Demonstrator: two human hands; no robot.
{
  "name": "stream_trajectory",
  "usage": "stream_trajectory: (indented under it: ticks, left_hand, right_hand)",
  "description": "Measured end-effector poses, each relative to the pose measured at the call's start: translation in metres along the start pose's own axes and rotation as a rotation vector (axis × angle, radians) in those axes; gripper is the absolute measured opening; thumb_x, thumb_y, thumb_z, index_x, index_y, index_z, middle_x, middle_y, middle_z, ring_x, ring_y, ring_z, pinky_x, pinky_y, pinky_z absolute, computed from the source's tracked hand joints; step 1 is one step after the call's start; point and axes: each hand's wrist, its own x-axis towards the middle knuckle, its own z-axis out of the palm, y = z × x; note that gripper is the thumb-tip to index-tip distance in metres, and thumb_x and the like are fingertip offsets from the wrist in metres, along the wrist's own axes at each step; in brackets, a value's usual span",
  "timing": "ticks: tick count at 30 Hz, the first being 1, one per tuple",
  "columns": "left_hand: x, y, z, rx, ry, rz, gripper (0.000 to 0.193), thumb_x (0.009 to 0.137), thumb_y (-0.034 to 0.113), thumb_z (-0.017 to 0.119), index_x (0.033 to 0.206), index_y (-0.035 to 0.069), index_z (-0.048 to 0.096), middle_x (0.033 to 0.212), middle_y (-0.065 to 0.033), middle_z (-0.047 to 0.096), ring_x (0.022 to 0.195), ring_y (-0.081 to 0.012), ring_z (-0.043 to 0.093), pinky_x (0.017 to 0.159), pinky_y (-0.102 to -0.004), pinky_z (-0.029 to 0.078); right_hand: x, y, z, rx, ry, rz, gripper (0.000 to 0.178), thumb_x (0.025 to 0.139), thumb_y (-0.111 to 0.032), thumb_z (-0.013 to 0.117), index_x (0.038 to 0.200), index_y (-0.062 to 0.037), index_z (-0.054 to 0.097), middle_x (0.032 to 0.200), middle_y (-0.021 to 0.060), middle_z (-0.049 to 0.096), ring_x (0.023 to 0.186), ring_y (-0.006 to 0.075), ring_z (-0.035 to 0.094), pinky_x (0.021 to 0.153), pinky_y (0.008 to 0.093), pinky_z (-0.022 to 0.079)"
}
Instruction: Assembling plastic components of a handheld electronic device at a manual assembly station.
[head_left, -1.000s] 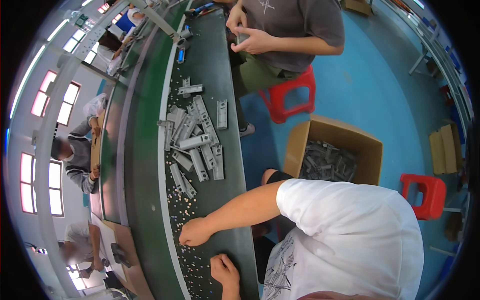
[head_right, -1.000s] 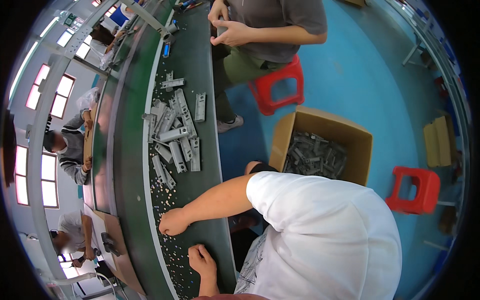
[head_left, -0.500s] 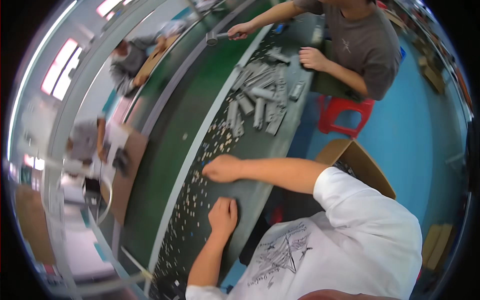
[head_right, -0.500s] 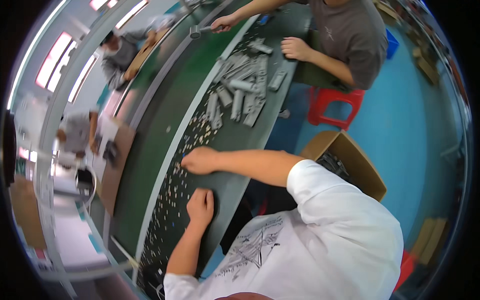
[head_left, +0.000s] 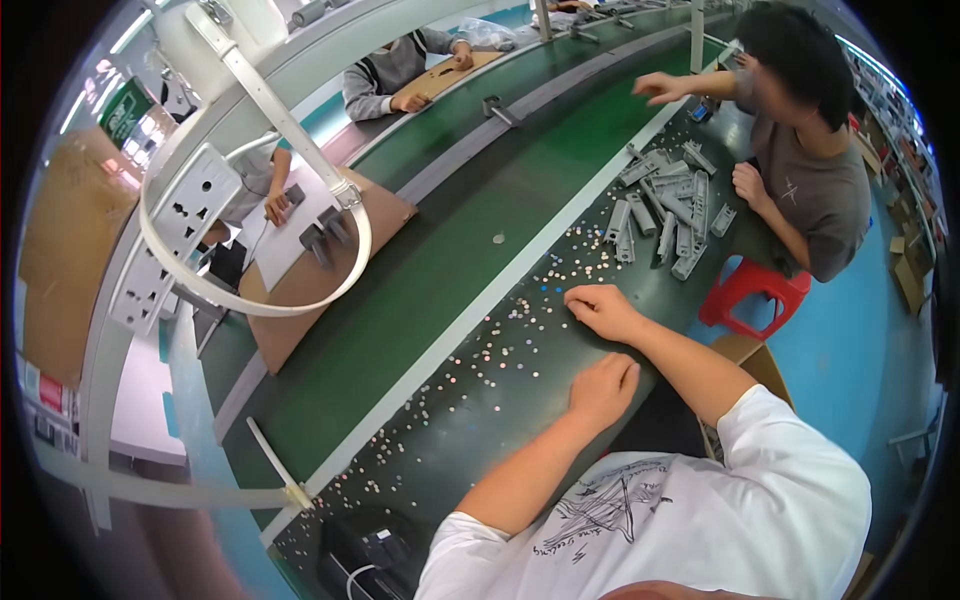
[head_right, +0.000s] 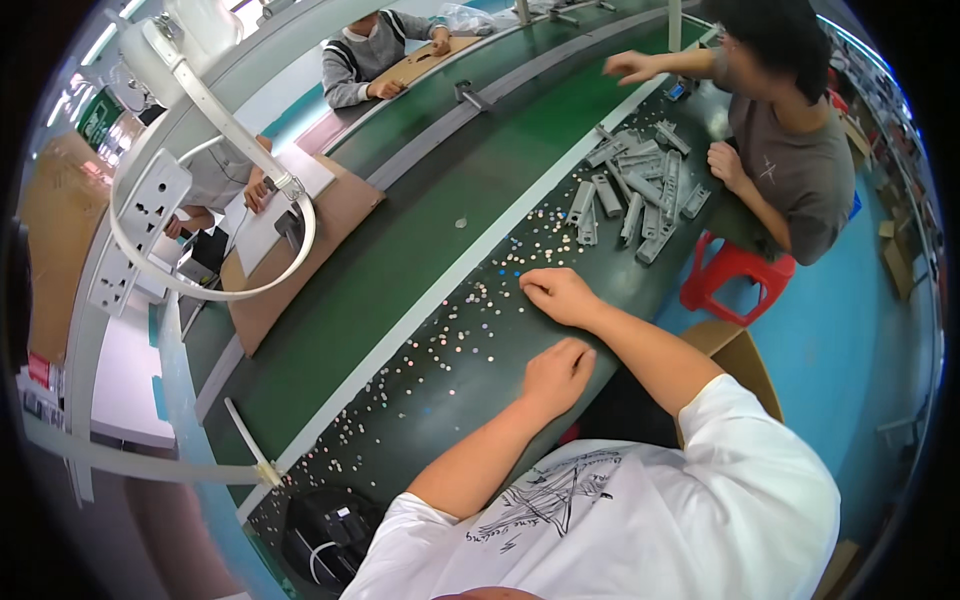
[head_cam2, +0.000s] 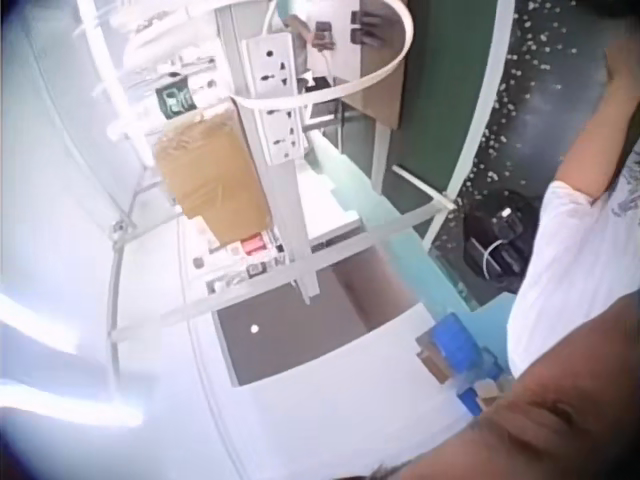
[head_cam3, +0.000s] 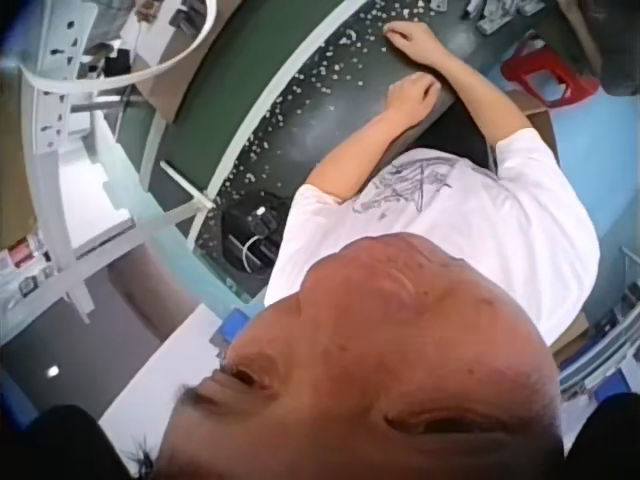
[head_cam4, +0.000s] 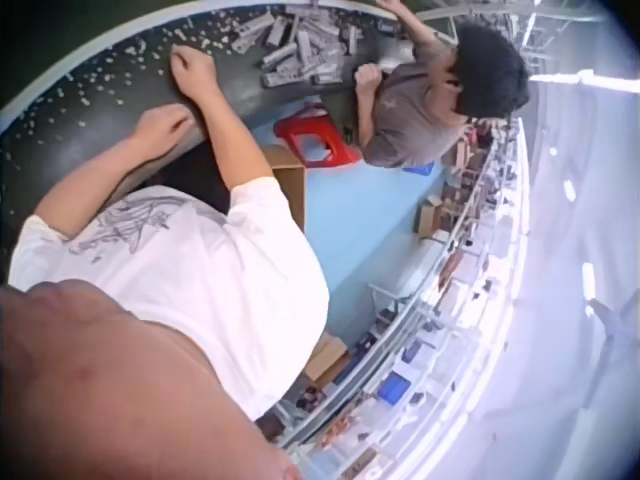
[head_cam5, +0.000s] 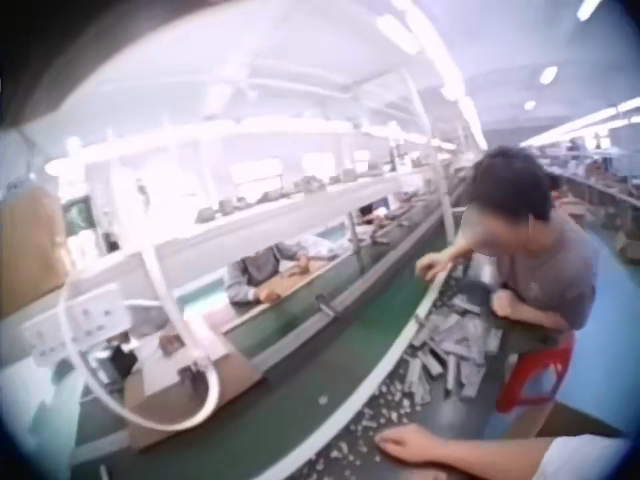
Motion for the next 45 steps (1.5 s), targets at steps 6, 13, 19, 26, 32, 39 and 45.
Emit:
stream_trajectory:
  ticks: [6, 13, 19, 26, 32, 39, 45]
  left_hand:
    - [0.007, 0.001, 0.005, 0.025, -0.072, -0.037, 0.018, 0.090, 0.025, 0.055, 0.091, 0.008, 0.062, 0.089, -0.0125, 0.065, 0.079, -0.0354, 0.063, 0.067, -0.0475, 0.050]
    - [0.008, -0.007, 0.010, 0.058, -0.028, -0.035, 0.016, 0.088, 0.020, 0.056, 0.089, 0.005, 0.062, 0.084, -0.0136, 0.065, 0.075, -0.0350, 0.064, 0.065, -0.0466, 0.052]
    - [0.010, -0.001, 0.002, 0.026, -0.011, 0.022, 0.014, 0.087, 0.021, 0.058, 0.083, 0.007, 0.059, 0.082, -0.0124, 0.064, 0.073, -0.0307, 0.064, 0.061, -0.0425, 0.052]
    - [0.006, 0.001, 0.006, 0.077, -0.022, 0.019, 0.014, 0.088, 0.022, 0.058, 0.086, 0.009, 0.060, 0.081, -0.0102, 0.064, 0.072, -0.0303, 0.064, 0.059, -0.0425, 0.052]
    - [0.010, 0.004, 0.002, 0.090, -0.050, -0.019, 0.013, 0.087, 0.020, 0.060, 0.084, 0.008, 0.062, 0.080, -0.0106, 0.064, 0.071, -0.0294, 0.064, 0.060, -0.0420, 0.050]
    - [0.012, 0.002, 0.002, 0.097, -0.086, -0.046, 0.022, 0.090, 0.024, 0.059, 0.076, 0.008, 0.058, 0.073, -0.0093, 0.062, 0.065, -0.0291, 0.063, 0.056, -0.0410, 0.051]
    - [0.010, -0.001, -0.004, 0.007, -0.086, -0.017, 0.037, 0.091, 0.028, 0.062, 0.063, 0.006, 0.049, 0.060, -0.0090, 0.053, 0.054, -0.0294, 0.056, 0.048, -0.0409, 0.043]
  right_hand:
    - [0.021, 0.003, 0.009, 0.033, -0.093, 0.343, 0.015, 0.088, -0.013, 0.058, 0.097, -0.0049, 0.067, 0.073, 0.0050, 0.066, 0.065, 0.0135, 0.061, 0.064, 0.0287, 0.050]
    - [0.060, -0.063, 0.097, 0.327, -0.743, -0.200, 0.018, 0.090, -0.019, 0.058, 0.100, -0.0059, 0.065, 0.082, 0.0071, 0.068, 0.071, 0.0181, 0.064, 0.065, 0.0323, 0.050]
    - [0.058, -0.042, 0.098, 0.372, -0.737, -0.346, 0.015, 0.090, -0.018, 0.061, 0.099, -0.0075, 0.065, 0.085, 0.0100, 0.067, 0.075, 0.0245, 0.065, 0.065, 0.0349, 0.051]
    - [0.046, -0.046, 0.099, 0.409, -0.688, -0.405, 0.014, 0.092, -0.017, 0.056, 0.098, -0.0074, 0.063, 0.083, 0.0100, 0.065, 0.074, 0.0281, 0.063, 0.064, 0.0379, 0.049]
    - [0.047, -0.041, 0.105, 0.470, -0.683, -0.359, 0.013, 0.089, -0.017, 0.056, 0.096, -0.0079, 0.063, 0.077, 0.0084, 0.065, 0.069, 0.0260, 0.062, 0.062, 0.0377, 0.048]
    - [0.054, -0.045, 0.094, 0.518, -0.748, -0.303, 0.019, 0.095, -0.024, 0.052, 0.092, -0.0078, 0.061, 0.073, 0.0077, 0.062, 0.066, 0.0261, 0.061, 0.059, 0.0377, 0.046]
    - [0.054, -0.041, 0.101, 0.439, -0.840, -0.284, 0.036, 0.099, -0.037, 0.046, 0.083, -0.0066, 0.056, 0.069, 0.0110, 0.058, 0.065, 0.0305, 0.058, 0.060, 0.0413, 0.045]
